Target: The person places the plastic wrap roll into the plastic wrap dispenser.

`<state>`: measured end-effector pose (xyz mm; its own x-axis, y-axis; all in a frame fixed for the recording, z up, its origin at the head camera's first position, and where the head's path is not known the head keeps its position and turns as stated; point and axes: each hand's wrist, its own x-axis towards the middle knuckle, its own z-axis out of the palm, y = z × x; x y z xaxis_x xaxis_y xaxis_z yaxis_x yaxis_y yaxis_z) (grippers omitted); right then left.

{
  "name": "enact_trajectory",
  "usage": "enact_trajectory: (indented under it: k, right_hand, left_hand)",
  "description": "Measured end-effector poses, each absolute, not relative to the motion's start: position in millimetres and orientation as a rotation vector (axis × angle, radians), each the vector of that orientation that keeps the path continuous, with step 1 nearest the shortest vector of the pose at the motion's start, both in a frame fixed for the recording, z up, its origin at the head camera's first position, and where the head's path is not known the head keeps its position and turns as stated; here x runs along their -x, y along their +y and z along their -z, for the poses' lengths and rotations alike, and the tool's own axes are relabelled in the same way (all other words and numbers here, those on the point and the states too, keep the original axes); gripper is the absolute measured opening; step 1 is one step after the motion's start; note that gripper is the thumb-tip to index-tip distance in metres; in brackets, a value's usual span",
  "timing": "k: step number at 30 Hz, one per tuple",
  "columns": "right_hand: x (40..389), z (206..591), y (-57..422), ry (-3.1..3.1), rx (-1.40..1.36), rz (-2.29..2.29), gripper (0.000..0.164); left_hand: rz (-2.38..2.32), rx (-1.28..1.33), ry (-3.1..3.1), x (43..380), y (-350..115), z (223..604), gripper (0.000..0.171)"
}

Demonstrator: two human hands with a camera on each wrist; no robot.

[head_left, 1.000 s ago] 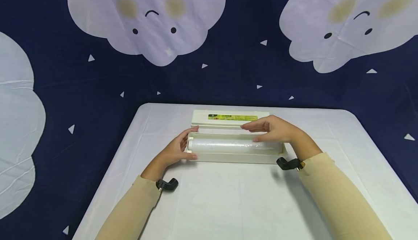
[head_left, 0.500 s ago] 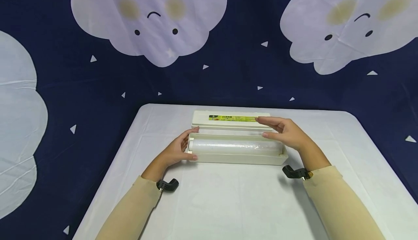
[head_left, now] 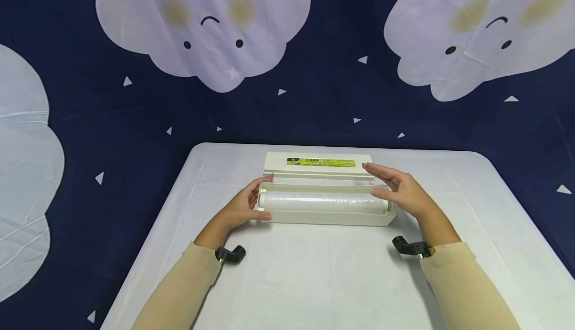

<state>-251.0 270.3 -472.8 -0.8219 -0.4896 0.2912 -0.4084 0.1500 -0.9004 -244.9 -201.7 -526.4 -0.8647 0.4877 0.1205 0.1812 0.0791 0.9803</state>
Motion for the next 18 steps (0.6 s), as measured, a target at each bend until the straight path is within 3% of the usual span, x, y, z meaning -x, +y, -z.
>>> enact_trajectory:
  k: [18]
  right_hand:
    - [234,504,290,2.306,0.804,1.935,0.094]
  left_hand:
    - [-1.861,-0.659,2.12,245,-202,527,0.108]
